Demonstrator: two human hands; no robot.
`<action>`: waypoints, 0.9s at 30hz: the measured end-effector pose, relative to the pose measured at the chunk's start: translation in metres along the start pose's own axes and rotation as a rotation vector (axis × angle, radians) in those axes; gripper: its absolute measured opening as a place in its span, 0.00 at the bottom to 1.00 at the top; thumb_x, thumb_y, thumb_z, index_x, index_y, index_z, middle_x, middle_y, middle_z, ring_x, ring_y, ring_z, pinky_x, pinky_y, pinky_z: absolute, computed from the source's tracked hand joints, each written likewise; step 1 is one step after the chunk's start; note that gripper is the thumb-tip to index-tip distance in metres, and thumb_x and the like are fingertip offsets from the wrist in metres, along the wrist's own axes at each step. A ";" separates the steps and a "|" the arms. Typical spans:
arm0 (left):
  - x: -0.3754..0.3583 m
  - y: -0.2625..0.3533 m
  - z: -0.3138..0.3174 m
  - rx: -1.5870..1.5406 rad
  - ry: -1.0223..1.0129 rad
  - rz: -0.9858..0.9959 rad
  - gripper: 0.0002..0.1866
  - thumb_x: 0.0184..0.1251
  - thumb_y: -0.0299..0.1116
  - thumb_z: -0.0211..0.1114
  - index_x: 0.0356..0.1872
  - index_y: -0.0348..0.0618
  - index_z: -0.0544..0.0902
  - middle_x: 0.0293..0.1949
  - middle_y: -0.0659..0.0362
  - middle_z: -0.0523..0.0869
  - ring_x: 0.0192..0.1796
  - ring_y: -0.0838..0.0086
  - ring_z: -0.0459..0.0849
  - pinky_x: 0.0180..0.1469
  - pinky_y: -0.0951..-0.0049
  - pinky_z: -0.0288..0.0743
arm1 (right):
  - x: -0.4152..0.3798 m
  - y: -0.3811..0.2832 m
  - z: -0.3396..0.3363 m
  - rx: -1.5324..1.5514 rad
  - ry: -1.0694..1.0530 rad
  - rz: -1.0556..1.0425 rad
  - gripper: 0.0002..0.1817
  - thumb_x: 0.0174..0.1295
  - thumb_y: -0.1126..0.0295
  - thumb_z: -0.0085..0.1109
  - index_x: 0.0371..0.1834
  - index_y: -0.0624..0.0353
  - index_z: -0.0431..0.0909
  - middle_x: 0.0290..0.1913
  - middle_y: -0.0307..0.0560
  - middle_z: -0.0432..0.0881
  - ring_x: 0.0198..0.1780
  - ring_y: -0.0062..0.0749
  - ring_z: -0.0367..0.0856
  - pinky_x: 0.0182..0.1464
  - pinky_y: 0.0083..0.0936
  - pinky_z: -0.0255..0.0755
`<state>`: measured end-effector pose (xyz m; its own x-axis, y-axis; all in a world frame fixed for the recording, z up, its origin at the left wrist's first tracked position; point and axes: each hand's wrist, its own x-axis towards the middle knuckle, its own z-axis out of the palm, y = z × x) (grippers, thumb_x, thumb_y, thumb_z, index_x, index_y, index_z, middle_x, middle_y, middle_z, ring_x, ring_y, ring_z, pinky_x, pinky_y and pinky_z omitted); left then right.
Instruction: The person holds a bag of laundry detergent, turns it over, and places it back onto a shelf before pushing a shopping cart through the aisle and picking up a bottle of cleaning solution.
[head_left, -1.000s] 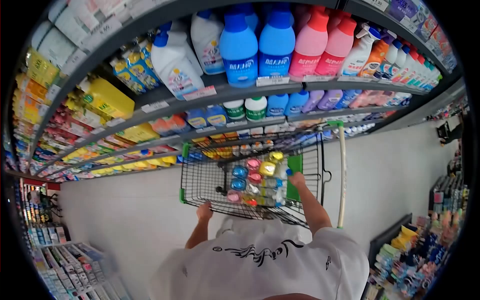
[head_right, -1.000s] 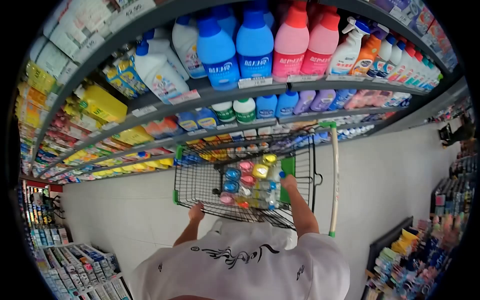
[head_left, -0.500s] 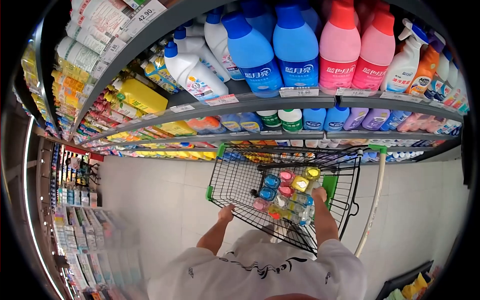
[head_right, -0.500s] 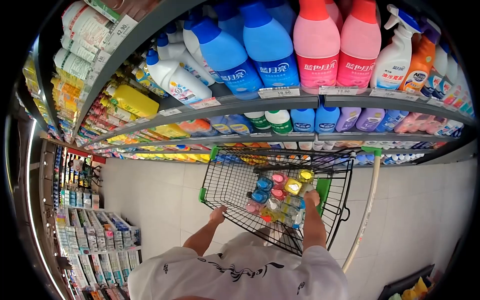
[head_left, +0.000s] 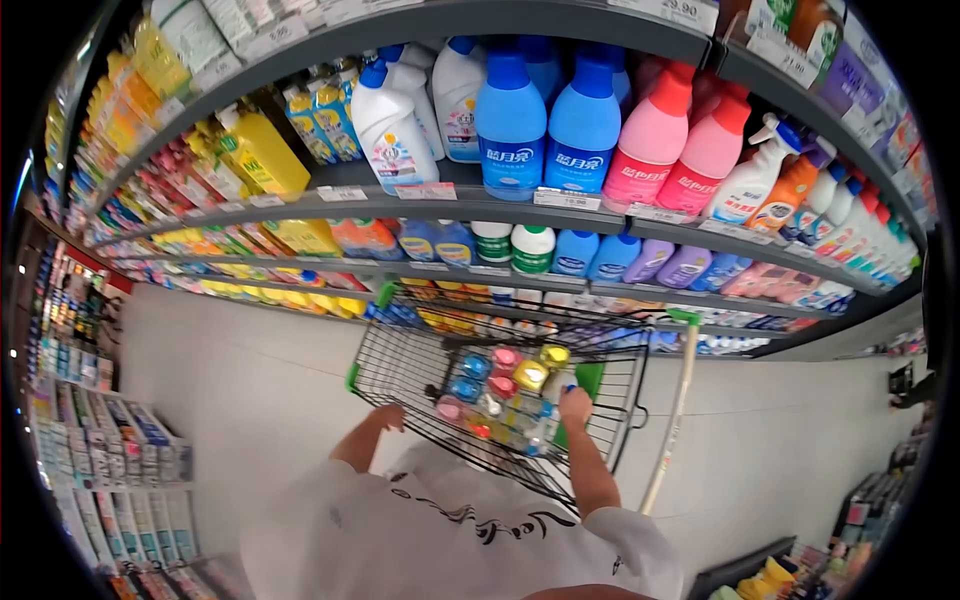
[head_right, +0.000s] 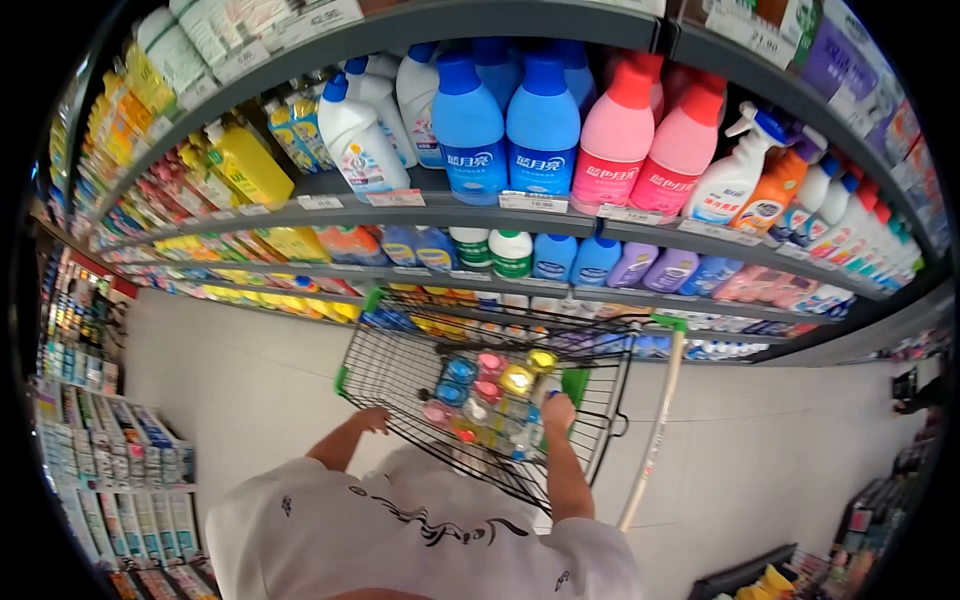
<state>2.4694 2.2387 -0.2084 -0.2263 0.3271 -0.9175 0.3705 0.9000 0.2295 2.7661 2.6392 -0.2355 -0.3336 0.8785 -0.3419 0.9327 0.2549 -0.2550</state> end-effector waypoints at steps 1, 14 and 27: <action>-0.018 0.021 -0.012 0.001 -0.100 -0.109 0.33 0.44 0.36 0.76 0.56 0.37 0.77 0.54 0.52 0.80 0.40 0.62 0.86 0.32 0.64 0.84 | -0.005 0.003 -0.008 0.012 0.076 -0.048 0.28 0.60 0.43 0.54 0.28 0.61 0.80 0.31 0.57 0.84 0.37 0.53 0.84 0.40 0.47 0.77; -0.083 0.198 -0.111 -0.096 0.191 0.967 0.32 0.54 0.43 0.73 0.58 0.40 0.73 0.52 0.49 0.81 0.51 0.58 0.82 0.52 0.65 0.75 | -0.136 -0.092 -0.271 -0.109 0.347 -0.308 0.25 0.54 0.46 0.62 0.19 0.59 0.76 0.16 0.57 0.78 0.21 0.54 0.79 0.27 0.44 0.73; -0.206 0.269 -0.155 -0.405 0.049 1.356 0.31 0.38 0.41 0.82 0.45 0.36 0.83 0.38 0.55 0.88 0.40 0.71 0.86 0.47 0.72 0.77 | -0.180 -0.247 -0.385 0.700 0.310 -0.709 0.15 0.53 0.63 0.70 0.31 0.66 0.81 0.23 0.44 0.80 0.24 0.21 0.75 0.27 0.21 0.69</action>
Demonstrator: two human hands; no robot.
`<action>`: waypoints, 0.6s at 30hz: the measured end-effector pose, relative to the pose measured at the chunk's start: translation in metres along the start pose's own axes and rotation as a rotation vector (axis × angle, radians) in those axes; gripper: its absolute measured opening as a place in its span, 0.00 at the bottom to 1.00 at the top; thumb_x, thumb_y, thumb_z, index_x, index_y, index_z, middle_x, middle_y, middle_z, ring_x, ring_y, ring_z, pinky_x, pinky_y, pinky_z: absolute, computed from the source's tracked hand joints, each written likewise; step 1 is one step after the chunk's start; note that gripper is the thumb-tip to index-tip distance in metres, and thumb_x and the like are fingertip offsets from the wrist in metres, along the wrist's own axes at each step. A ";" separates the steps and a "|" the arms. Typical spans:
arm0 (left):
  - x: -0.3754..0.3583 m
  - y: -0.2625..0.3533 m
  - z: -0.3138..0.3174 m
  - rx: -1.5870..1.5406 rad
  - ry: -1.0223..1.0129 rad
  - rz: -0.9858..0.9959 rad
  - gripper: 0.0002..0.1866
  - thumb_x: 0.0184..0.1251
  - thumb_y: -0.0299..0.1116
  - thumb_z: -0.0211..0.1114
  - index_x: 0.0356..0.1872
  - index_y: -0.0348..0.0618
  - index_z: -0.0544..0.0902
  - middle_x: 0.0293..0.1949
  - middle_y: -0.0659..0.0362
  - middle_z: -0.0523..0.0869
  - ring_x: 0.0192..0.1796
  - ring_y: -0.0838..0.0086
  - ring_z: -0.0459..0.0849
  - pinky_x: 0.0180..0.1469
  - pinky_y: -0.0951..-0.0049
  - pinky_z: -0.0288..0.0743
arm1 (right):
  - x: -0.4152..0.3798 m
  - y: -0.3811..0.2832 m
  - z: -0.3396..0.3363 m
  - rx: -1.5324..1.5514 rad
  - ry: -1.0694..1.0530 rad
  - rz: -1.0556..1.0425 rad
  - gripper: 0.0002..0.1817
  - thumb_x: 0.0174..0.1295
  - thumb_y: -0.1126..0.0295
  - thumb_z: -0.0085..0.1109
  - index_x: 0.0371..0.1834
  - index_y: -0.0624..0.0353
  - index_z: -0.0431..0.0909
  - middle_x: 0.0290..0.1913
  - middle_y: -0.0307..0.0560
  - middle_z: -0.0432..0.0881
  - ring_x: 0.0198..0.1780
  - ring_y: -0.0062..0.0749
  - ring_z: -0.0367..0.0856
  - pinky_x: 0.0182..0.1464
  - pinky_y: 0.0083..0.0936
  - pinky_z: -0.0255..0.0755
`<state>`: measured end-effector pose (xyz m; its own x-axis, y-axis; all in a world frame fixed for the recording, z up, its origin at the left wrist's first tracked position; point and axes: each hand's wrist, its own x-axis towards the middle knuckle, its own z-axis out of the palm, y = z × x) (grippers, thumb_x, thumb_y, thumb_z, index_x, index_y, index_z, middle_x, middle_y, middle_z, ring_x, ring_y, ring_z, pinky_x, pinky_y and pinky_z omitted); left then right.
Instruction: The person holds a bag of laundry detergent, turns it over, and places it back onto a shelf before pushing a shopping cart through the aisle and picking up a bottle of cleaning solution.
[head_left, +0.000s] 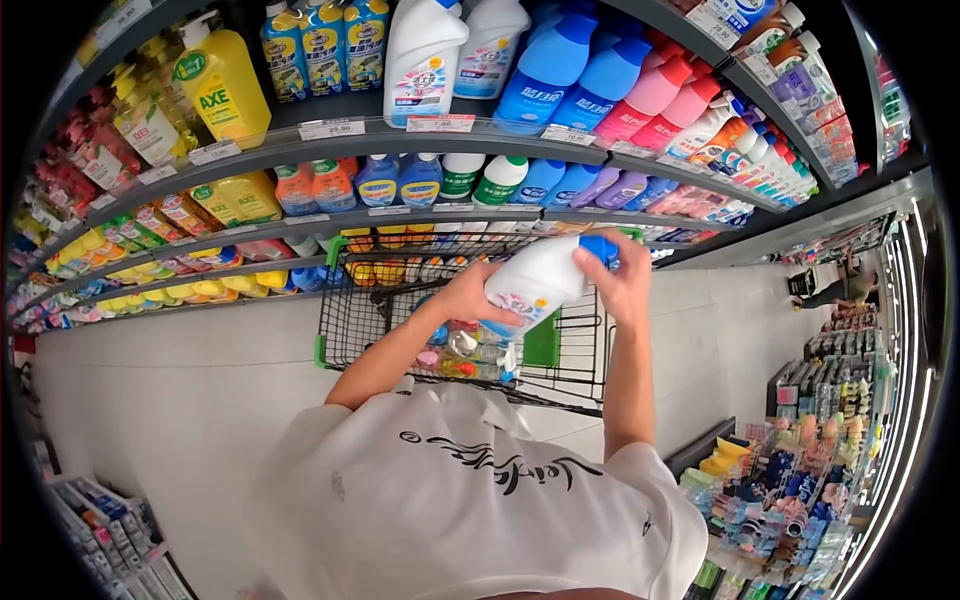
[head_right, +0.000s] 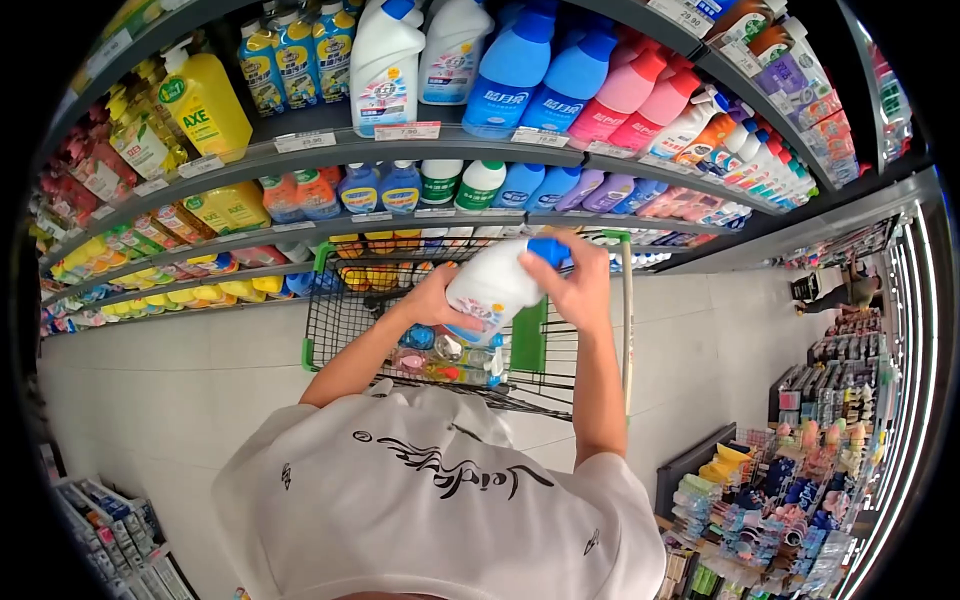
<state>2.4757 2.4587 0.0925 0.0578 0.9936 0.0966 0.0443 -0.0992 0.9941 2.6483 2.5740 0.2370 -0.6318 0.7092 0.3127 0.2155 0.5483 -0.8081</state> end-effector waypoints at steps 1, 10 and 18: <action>-0.007 0.014 -0.004 0.021 0.071 -0.013 0.33 0.37 0.44 0.82 0.45 0.35 0.82 0.38 0.52 0.88 0.40 0.68 0.87 0.47 0.71 0.77 | 0.004 -0.009 0.012 0.085 0.042 0.111 0.14 0.56 0.65 0.68 0.37 0.66 0.81 0.27 0.39 0.80 0.28 0.17 0.74 0.29 0.19 0.68; -0.039 0.028 -0.013 0.159 0.356 -0.017 0.31 0.40 0.41 0.81 0.46 0.34 0.81 0.40 0.51 0.88 0.41 0.66 0.87 0.47 0.68 0.79 | 0.004 -0.006 0.101 0.166 0.207 0.226 0.22 0.52 0.56 0.72 0.33 0.69 0.81 0.29 0.50 0.85 0.31 0.26 0.81 0.36 0.26 0.74; -0.042 0.031 -0.023 0.129 0.381 0.018 0.29 0.42 0.40 0.80 0.44 0.33 0.82 0.37 0.51 0.88 0.39 0.69 0.88 0.43 0.69 0.79 | 0.026 -0.031 0.109 0.026 0.252 0.161 0.27 0.48 0.52 0.73 0.22 0.72 0.79 0.20 0.51 0.81 0.23 0.25 0.77 0.29 0.28 0.71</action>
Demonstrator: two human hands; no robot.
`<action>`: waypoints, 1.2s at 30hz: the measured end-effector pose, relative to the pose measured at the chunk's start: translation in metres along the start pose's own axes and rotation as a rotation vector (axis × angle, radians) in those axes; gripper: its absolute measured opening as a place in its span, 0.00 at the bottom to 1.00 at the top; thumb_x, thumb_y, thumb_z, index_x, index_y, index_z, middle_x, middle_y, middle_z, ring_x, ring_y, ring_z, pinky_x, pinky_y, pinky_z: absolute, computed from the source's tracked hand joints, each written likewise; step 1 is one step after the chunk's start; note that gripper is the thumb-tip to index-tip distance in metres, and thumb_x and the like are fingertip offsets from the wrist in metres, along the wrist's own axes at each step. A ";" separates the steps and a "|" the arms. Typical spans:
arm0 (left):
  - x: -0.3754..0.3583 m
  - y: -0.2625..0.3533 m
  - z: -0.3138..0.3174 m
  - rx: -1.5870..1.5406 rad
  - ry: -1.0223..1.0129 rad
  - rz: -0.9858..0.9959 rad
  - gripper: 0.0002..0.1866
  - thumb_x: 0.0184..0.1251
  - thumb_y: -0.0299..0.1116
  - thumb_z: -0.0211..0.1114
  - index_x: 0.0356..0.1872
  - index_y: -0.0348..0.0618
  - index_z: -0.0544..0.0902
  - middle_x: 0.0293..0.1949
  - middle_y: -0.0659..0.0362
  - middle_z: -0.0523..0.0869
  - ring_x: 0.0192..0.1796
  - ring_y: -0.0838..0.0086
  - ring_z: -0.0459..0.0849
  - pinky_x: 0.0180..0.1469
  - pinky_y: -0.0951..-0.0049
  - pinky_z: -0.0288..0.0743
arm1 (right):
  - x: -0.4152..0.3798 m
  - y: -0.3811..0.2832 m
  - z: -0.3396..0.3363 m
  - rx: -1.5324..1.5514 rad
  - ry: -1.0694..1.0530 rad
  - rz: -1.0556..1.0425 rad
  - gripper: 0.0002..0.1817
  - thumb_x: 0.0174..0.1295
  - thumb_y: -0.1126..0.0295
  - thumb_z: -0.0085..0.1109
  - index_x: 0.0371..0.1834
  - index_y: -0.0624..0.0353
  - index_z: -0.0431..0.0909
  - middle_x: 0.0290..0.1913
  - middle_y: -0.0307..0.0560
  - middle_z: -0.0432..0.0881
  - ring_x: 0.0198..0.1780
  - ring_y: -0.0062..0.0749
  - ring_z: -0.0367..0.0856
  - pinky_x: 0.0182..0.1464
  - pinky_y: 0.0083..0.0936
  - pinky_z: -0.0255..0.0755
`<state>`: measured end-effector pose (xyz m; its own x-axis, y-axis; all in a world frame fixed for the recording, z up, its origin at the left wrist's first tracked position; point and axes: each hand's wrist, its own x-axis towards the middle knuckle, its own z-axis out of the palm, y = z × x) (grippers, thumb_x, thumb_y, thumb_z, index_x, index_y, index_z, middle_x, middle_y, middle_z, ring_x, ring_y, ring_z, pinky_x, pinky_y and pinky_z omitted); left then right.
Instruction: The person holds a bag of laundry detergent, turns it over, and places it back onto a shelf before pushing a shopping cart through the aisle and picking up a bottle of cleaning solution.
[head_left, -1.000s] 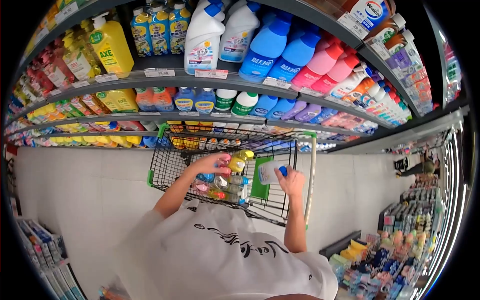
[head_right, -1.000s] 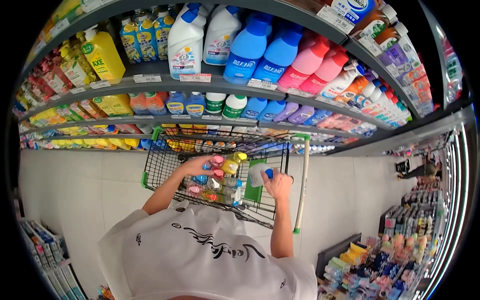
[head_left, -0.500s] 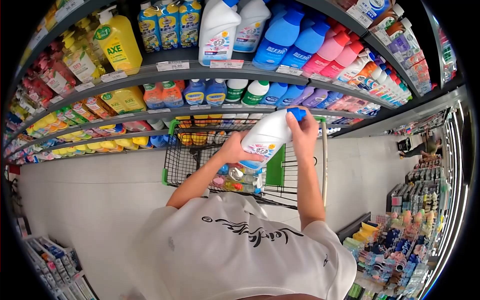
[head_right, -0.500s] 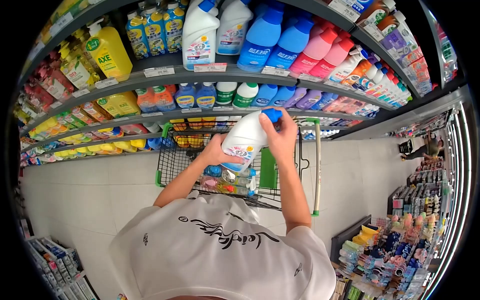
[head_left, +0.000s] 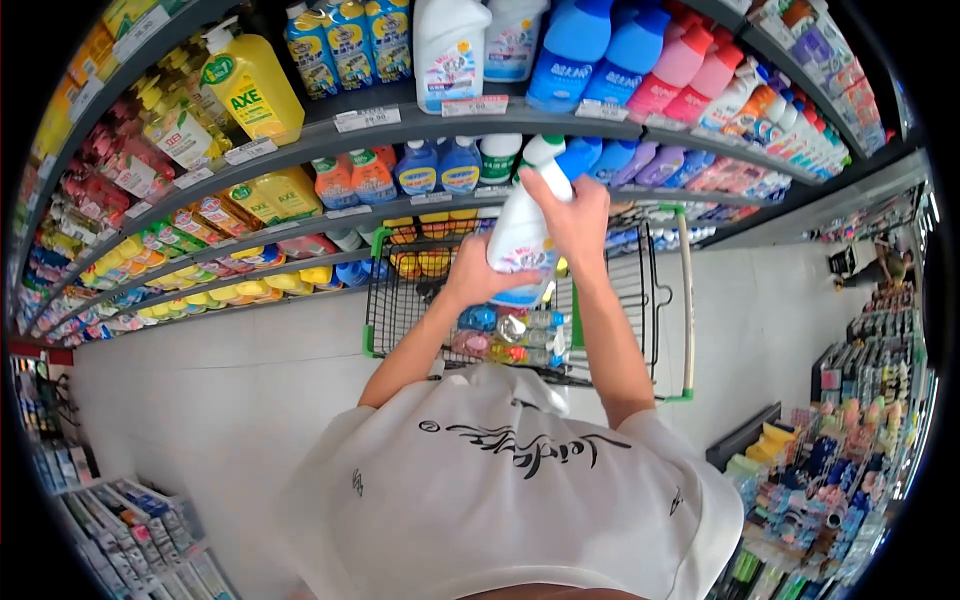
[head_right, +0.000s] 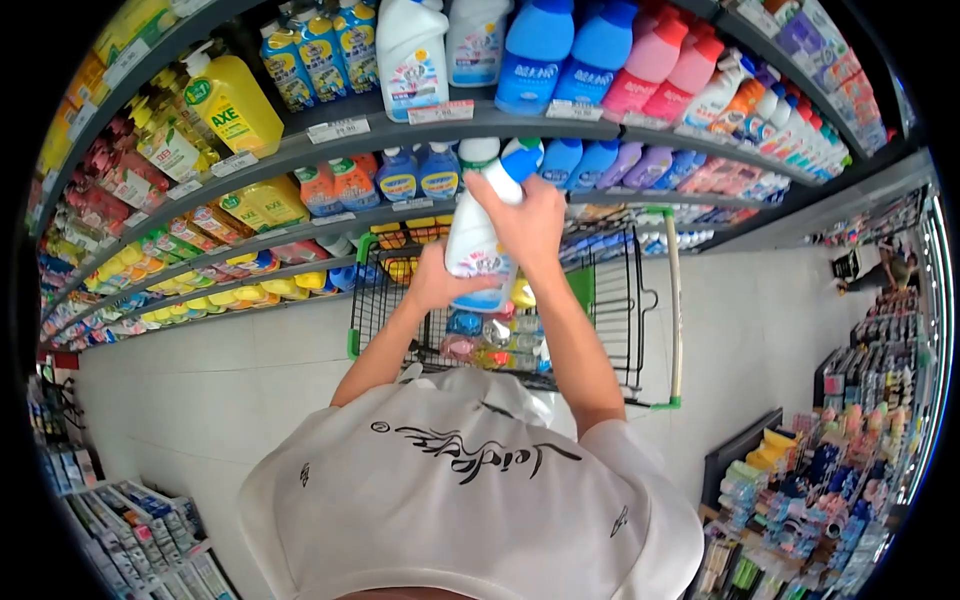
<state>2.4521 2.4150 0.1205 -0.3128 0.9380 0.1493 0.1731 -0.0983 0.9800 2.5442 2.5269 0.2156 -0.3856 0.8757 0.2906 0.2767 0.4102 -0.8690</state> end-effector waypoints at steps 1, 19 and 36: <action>0.000 0.001 -0.001 -0.038 -0.009 -0.006 0.27 0.43 0.37 0.80 0.44 0.33 0.82 0.38 0.53 0.88 0.40 0.72 0.86 0.43 0.71 0.79 | 0.000 -0.005 0.001 -0.028 0.015 -0.019 0.29 0.48 0.51 0.73 0.20 0.73 0.78 0.19 0.51 0.81 0.22 0.25 0.77 0.28 0.28 0.71; -0.029 0.034 -0.009 -0.542 0.121 -0.184 0.17 0.61 0.35 0.67 0.43 0.29 0.82 0.36 0.55 0.87 0.36 0.78 0.83 0.38 0.77 0.77 | -0.039 0.036 0.013 1.287 -0.647 0.343 0.38 0.53 0.63 0.64 0.65 0.69 0.61 0.56 0.60 0.76 0.54 0.43 0.79 0.56 0.37 0.75; -0.035 0.027 -0.002 -0.674 0.173 -0.369 0.36 0.73 0.60 0.43 0.52 0.30 0.78 0.44 0.51 0.85 0.44 0.75 0.83 0.48 0.78 0.76 | -0.055 0.037 0.015 1.229 -0.661 0.438 0.45 0.55 0.50 0.53 0.70 0.70 0.54 0.62 0.71 0.69 0.61 0.55 0.74 0.61 0.41 0.72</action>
<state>2.4662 2.3790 0.1424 -0.3898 0.8898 -0.2373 -0.5568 -0.0225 0.8304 2.5627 2.4900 0.1617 -0.8887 0.4580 -0.0201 -0.3033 -0.6204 -0.7233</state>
